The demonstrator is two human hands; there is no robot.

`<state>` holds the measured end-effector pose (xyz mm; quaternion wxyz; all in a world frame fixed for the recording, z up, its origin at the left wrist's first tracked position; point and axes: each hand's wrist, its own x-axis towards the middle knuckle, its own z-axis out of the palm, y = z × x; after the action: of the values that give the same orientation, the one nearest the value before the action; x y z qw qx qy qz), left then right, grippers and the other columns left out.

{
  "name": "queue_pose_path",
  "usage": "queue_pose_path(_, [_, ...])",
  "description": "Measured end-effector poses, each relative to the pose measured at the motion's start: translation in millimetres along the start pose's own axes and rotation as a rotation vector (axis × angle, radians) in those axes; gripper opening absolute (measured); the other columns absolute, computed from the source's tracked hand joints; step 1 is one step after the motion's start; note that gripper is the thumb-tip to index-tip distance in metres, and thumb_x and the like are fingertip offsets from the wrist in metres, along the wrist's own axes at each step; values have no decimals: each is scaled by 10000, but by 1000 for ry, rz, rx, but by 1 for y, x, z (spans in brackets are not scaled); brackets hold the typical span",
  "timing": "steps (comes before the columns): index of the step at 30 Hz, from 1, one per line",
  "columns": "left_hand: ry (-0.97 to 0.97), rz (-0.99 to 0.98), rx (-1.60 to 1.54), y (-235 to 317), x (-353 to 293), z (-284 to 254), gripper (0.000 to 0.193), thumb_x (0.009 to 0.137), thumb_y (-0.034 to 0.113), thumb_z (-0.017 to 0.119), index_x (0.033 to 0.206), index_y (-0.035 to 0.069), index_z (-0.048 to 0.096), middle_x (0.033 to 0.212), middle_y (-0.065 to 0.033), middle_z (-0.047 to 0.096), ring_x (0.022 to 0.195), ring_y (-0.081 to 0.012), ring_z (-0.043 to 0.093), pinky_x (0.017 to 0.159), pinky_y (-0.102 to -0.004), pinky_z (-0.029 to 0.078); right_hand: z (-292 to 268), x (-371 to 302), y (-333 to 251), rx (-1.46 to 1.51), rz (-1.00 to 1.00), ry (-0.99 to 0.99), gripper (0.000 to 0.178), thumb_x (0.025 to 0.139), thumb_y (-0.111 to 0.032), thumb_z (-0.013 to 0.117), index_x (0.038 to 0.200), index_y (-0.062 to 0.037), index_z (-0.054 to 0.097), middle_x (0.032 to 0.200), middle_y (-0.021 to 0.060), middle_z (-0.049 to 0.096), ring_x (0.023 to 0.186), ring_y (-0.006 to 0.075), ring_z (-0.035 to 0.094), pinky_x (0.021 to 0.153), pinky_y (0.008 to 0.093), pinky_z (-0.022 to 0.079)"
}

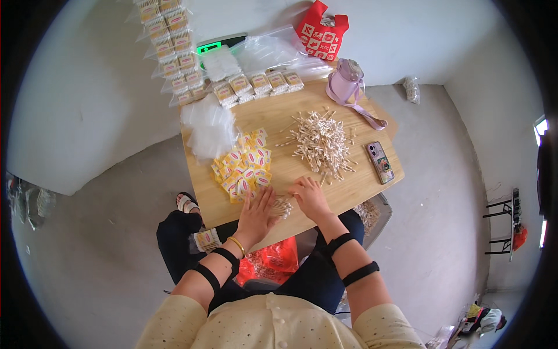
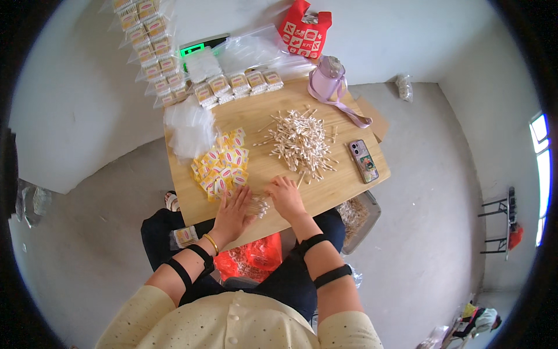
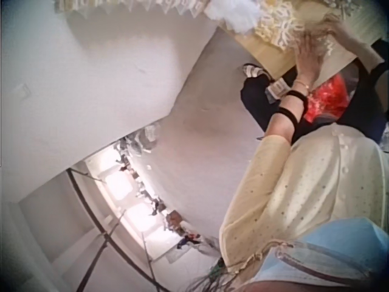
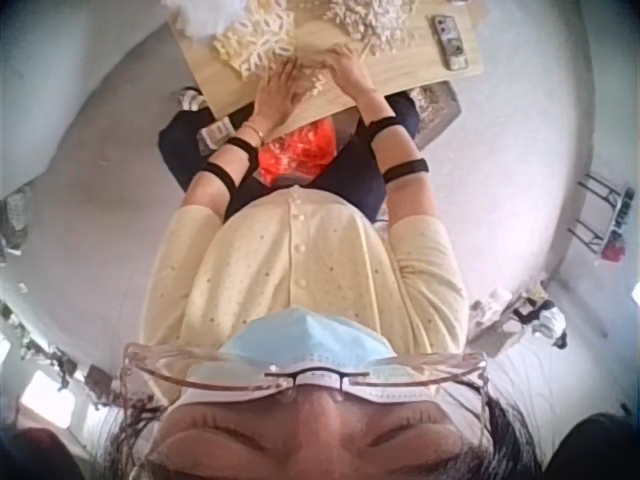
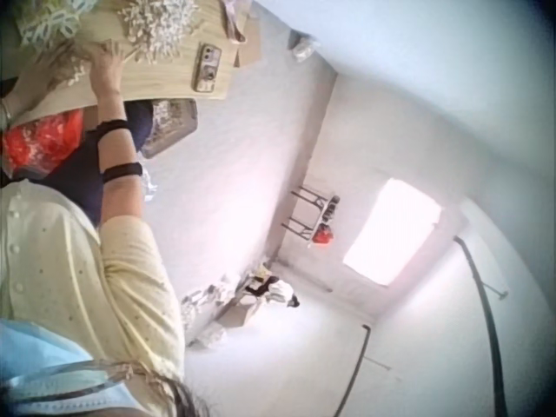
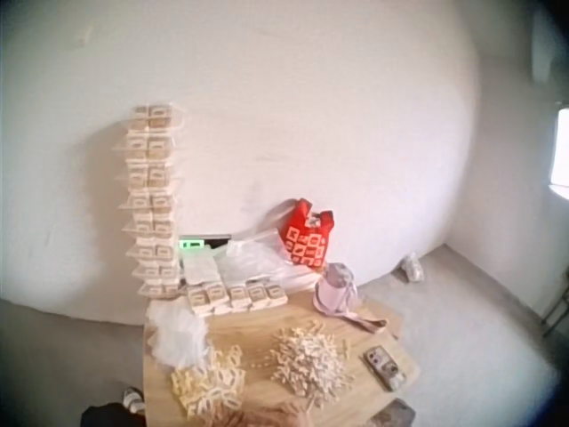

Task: Packing bundles of cotton swabs into plastic bags.

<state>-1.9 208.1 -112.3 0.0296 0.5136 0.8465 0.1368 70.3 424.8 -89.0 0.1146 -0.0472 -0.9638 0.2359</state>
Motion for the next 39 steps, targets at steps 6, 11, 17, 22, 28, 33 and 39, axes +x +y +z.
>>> queue_pose_path(6, [-7,-14,35,2,-4,0,754,1006,504,441,1558,11,295,1637,-127,280,1543,-261,194,1247,-544,57,-9,-9,42,71,187,31,130,823,-99,696,950,-119,681,994,75,603,1038,312,564,902,431,455])
queue_pose_path(11, [-19,-1,79,9,-10,-10,745,1005,501,457,1550,13,315,1609,-124,336,1531,-263,227,1247,-549,62,-4,6,23,-49,211,282,214,812,-106,708,1023,-111,669,1032,107,593,1066,337,544,921,438,449])
queue_pose_path(17, [16,75,71,13,-1,-16,731,1003,482,487,1545,19,327,1560,-127,402,1514,-275,268,1245,-560,86,2,-22,-16,82,198,258,253,818,-72,677,1069,-103,656,1118,111,588,1099,337,537,961,439,444])
queue_pose_path(22, [-88,-89,-7,9,-5,-27,731,1007,470,481,1551,14,306,1543,-151,408,1501,-314,285,1241,-578,78,4,-61,-43,126,257,129,493,846,-159,698,1313,-87,556,1343,142,534,1246,368,485,1057,468,398])
queue_pose_path(28, [26,-90,76,-9,-30,-18,803,1012,543,420,1574,-5,248,1639,-162,257,1548,-312,161,1241,-581,45,22,-77,-71,-52,174,-79,921,849,-369,733,1565,-35,260,1613,234,247,1510,388,224,1231,492,194])
queue_pose_path(33, [-31,-109,144,-8,-32,-12,844,1013,606,348,1587,2,218,1673,-153,176,1564,-300,93,1244,-573,17,33,-79,-76,-156,249,-62,959,883,-509,657,1571,4,228,1635,248,192,1544,369,147,1255,491,128])
queue_pose_path(39, [-56,-67,135,6,-29,-5,885,1005,644,303,1588,-13,192,1676,-160,160,1567,-294,74,1242,-574,2,55,-73,-78,-209,260,-37,947,883,-495,639,1567,17,231,1635,272,170,1543,405,120,1253,508,119])
